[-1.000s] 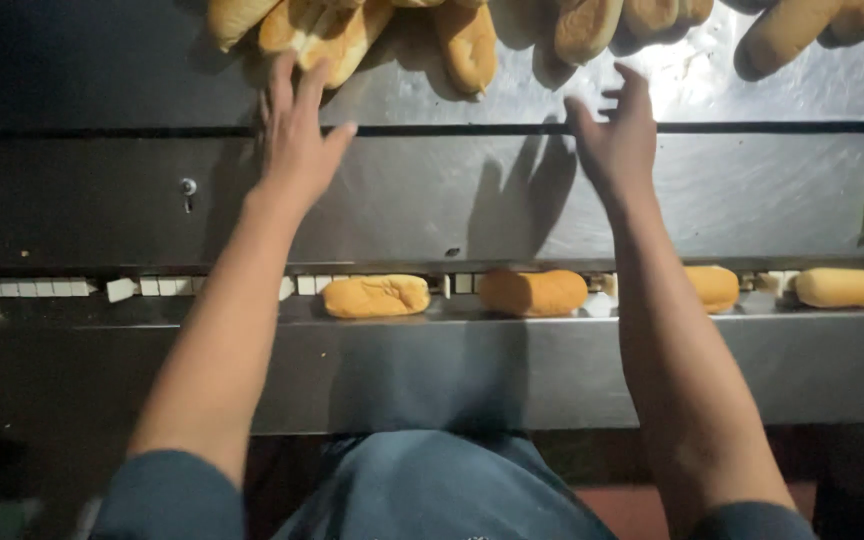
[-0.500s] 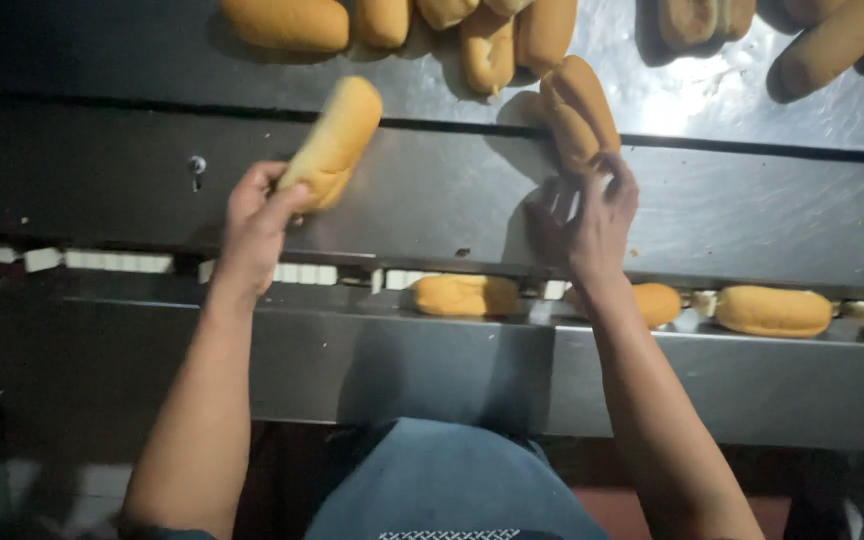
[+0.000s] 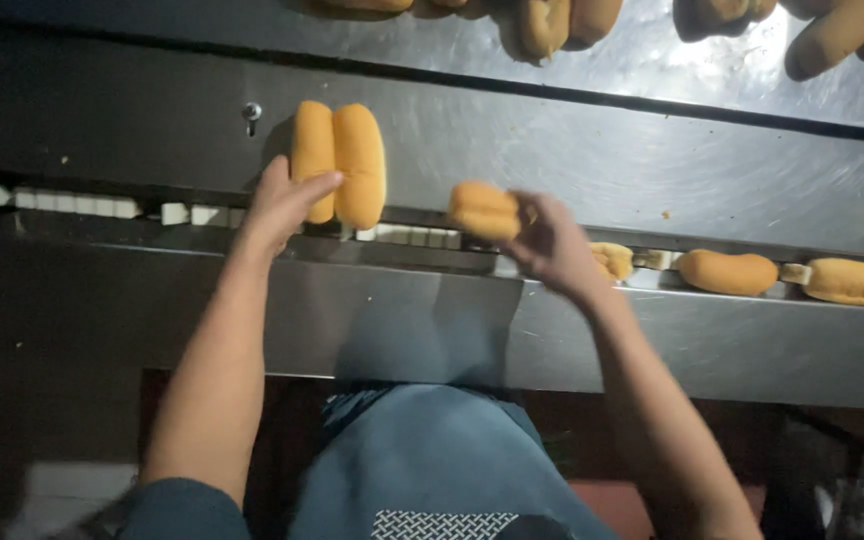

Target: Placing bread rolls from a pile into slots on a moving conveyor belt in a bakery production area.

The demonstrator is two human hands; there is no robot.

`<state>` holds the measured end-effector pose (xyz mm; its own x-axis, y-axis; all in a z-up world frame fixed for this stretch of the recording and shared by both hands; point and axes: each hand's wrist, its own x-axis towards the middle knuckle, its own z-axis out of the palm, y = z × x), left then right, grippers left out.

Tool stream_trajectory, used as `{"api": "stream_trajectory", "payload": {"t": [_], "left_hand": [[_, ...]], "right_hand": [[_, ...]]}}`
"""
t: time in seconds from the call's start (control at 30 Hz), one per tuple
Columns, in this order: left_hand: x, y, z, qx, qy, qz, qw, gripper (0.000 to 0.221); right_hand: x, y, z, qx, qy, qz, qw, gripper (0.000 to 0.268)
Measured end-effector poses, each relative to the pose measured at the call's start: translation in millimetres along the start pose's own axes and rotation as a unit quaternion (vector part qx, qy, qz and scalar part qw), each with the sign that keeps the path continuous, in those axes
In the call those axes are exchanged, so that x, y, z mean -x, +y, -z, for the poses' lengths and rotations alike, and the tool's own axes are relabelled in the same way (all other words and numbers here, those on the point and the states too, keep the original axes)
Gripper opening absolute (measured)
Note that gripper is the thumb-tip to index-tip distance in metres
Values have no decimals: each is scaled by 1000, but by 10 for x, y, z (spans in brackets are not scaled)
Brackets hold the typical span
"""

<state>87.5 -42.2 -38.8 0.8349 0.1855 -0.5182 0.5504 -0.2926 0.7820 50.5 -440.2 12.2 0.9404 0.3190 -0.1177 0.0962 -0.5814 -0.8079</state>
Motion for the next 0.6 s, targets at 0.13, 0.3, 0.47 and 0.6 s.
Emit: {"api": "stream_trajectory", "payload": {"t": [0.13, 0.3, 0.47, 0.6], "left_hand": [[278, 214, -18, 154, 7, -33, 987, 81], [733, 425, -191, 282, -31, -60, 957, 57], [994, 236, -967, 317, -134, -13, 939, 49], [1398, 741, -1151, 288, -157, -55, 943, 61]], "right_hand": [[121, 28, -376, 98, -45, 33, 994, 75], [279, 91, -415, 258, -67, -56, 962, 81], [270, -409, -298, -155, 37, -77, 984, 62], [191, -314, -638, -408, 138, -108, 896, 49]]}}
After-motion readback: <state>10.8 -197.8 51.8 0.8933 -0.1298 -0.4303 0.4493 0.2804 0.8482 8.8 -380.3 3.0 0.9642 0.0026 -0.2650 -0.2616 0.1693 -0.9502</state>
